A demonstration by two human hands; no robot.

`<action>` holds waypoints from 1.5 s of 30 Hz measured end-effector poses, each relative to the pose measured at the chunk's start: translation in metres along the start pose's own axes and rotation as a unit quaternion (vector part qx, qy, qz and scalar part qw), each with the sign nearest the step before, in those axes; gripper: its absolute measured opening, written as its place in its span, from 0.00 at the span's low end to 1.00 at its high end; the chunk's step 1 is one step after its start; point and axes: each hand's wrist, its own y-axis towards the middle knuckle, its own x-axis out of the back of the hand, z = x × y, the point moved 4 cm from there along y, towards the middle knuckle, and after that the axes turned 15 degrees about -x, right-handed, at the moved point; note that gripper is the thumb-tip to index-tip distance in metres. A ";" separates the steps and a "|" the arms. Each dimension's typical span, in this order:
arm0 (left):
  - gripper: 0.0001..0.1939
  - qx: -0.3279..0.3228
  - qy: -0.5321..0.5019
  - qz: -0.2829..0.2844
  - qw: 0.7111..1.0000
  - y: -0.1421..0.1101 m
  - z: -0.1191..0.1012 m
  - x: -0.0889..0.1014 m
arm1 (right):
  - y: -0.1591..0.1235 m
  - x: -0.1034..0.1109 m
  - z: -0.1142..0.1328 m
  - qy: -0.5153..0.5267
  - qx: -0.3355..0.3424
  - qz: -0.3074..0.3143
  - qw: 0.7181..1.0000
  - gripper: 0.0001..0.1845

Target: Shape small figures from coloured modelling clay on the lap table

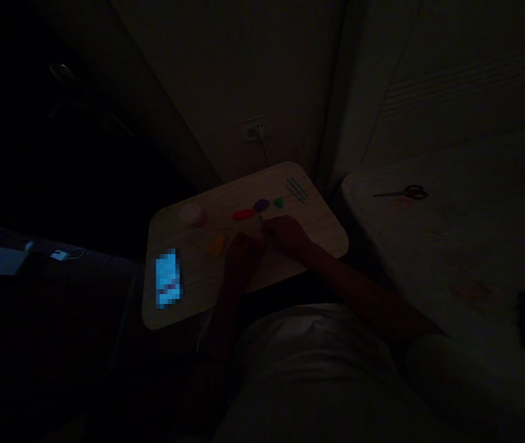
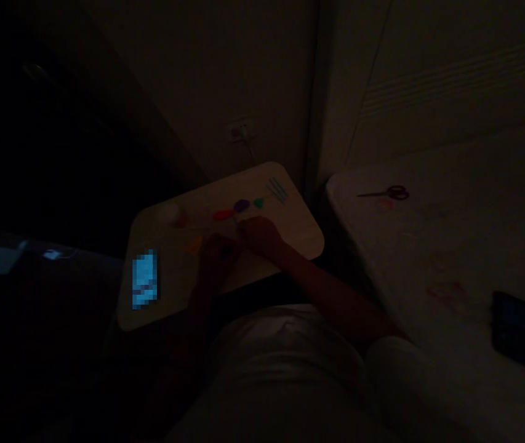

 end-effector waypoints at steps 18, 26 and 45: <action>0.01 -0.006 -0.028 0.000 1.000 0.002 -0.002 0.001 | 0.007 -0.001 -0.030 0.124 0.145 0.052 0.980 0.09; 0.02 -0.021 -0.044 -0.009 0.999 0.000 0.003 0.001 | 0.004 -0.008 -0.010 0.059 0.176 0.038 0.982 0.10; 0.06 0.009 -0.061 0.007 0.998 0.002 0.002 0.003 | 0.003 -0.010 -0.019 0.051 0.148 0.029 0.987 0.11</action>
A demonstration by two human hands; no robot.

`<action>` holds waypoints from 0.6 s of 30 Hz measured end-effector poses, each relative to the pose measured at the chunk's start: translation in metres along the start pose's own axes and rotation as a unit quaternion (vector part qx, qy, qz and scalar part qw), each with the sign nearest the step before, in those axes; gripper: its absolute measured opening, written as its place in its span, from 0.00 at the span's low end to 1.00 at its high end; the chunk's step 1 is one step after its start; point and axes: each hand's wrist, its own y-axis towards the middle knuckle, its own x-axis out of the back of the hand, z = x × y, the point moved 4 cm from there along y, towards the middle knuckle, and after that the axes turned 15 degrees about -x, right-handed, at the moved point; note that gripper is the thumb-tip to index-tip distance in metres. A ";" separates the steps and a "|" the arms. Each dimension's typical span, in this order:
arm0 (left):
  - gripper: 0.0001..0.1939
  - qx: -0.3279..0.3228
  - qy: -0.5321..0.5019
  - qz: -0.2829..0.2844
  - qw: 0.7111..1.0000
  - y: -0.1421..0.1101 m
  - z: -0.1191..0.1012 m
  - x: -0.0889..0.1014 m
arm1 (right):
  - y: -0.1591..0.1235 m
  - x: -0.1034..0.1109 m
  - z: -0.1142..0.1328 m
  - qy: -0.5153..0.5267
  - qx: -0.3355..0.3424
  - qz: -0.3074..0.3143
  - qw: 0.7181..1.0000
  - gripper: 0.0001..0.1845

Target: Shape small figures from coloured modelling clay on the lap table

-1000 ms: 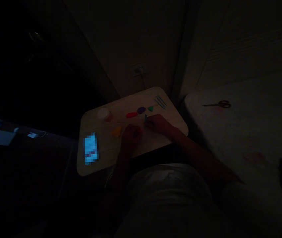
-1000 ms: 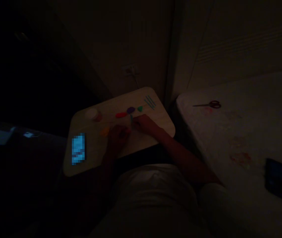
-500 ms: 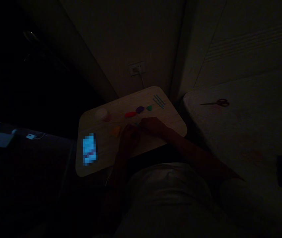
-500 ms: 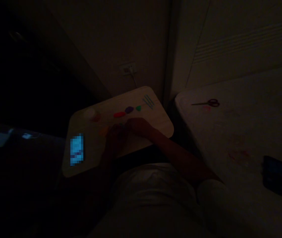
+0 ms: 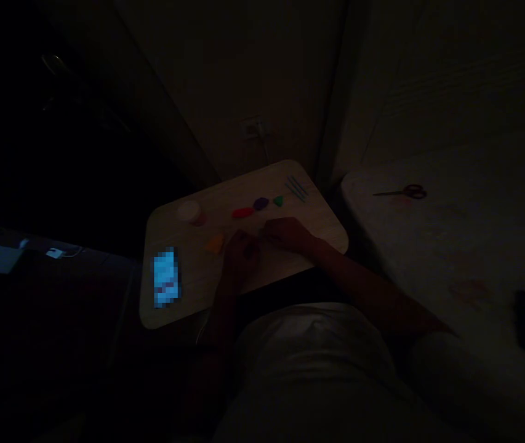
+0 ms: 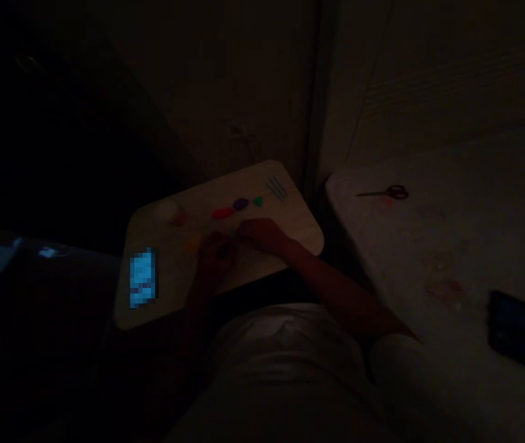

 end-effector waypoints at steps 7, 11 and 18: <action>0.07 -0.010 -0.020 0.003 1.000 -0.001 0.005 -0.001 | -0.001 -0.006 -0.001 -0.013 -0.013 -0.021 1.000 0.12; 0.11 -0.004 -0.008 0.000 1.000 0.000 0.004 -0.001 | -0.004 -0.003 -0.010 0.014 -0.012 -0.022 1.000 0.11; 0.10 -0.005 -0.013 -0.003 1.000 0.000 0.004 -0.001 | -0.003 -0.008 -0.005 0.027 0.018 -0.004 0.999 0.10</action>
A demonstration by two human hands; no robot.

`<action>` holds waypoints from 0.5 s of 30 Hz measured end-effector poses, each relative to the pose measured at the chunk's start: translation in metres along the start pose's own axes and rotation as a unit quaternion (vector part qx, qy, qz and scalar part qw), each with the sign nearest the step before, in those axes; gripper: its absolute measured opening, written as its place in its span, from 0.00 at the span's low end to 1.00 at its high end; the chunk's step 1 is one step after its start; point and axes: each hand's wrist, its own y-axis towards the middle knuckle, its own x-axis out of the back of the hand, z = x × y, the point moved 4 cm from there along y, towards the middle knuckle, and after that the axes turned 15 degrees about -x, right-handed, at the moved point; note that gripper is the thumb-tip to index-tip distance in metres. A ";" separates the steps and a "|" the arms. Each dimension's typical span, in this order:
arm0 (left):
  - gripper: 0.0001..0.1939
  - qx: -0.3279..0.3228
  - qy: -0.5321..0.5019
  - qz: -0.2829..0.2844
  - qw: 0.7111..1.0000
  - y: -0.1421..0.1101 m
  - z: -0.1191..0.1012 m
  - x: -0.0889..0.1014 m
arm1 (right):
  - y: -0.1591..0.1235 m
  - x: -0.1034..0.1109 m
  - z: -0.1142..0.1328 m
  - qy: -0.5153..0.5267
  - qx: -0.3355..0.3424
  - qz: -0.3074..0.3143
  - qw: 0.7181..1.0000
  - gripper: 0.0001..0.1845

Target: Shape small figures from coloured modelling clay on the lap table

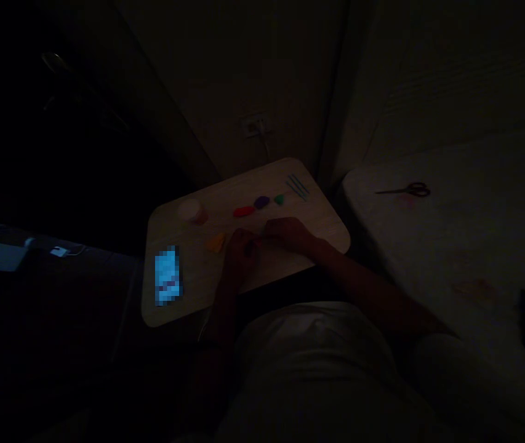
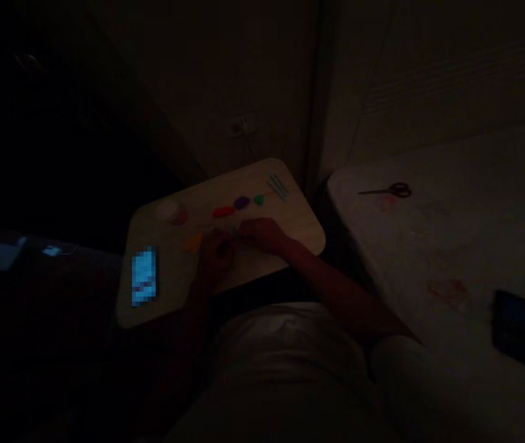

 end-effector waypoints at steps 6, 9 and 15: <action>0.09 0.016 0.036 0.000 0.999 -0.002 0.006 -0.002 | -0.002 -0.001 0.014 -0.063 -0.033 -0.023 0.997 0.14; 0.09 0.018 0.022 -0.003 1.000 -0.002 0.006 -0.002 | -0.005 0.002 0.016 -0.065 -0.037 -0.028 0.997 0.14; 0.10 0.025 0.003 -0.002 1.000 -0.002 0.003 -0.001 | -0.005 0.005 0.009 -0.064 -0.026 -0.005 0.998 0.13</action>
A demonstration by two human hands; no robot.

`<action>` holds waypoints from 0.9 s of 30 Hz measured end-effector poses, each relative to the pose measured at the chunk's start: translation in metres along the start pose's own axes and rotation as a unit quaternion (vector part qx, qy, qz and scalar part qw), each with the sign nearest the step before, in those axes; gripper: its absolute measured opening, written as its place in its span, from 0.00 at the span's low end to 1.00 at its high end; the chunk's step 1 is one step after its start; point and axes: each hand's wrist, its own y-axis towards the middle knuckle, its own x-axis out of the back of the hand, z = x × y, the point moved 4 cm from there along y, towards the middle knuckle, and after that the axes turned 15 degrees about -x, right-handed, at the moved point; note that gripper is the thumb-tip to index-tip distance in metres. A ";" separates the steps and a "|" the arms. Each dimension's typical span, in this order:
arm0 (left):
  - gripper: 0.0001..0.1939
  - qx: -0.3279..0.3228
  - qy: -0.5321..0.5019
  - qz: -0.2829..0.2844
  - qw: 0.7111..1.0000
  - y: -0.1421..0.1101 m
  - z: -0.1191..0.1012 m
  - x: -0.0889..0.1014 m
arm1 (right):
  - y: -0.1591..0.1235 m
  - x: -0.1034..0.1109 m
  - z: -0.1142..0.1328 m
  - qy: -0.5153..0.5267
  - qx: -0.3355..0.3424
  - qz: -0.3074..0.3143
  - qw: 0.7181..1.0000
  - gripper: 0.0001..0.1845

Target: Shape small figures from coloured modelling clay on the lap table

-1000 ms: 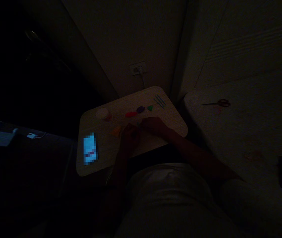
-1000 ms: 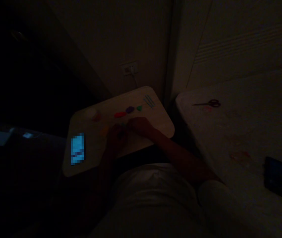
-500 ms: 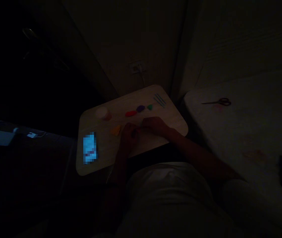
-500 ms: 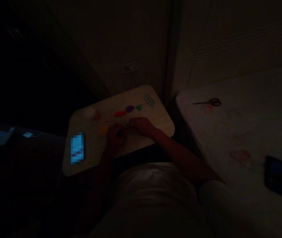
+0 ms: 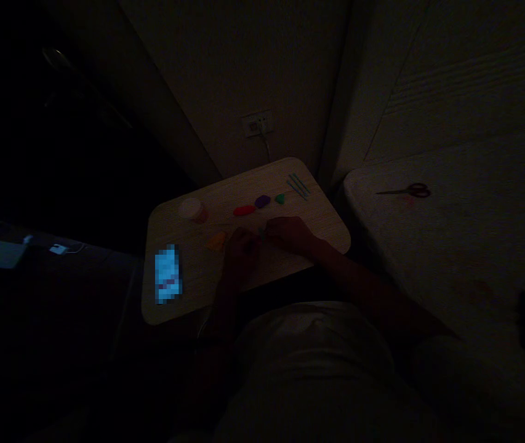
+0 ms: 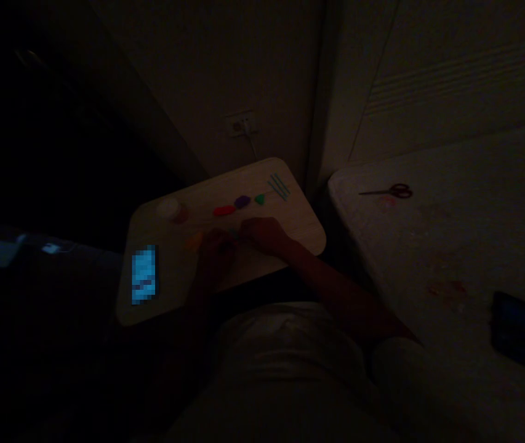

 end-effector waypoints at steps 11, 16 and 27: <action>0.08 -0.010 0.004 0.005 1.000 -0.001 0.002 0.002 | 0.001 -0.008 -0.001 0.041 -0.031 -0.029 0.998 0.13; 0.05 -0.003 -0.005 0.008 1.000 -0.002 0.002 0.004 | 0.001 -0.010 -0.005 0.066 -0.003 -0.005 0.998 0.12; 0.05 -0.001 -0.037 0.018 0.999 -0.003 0.007 0.005 | 0.005 -0.010 -0.005 0.071 0.012 -0.007 0.997 0.12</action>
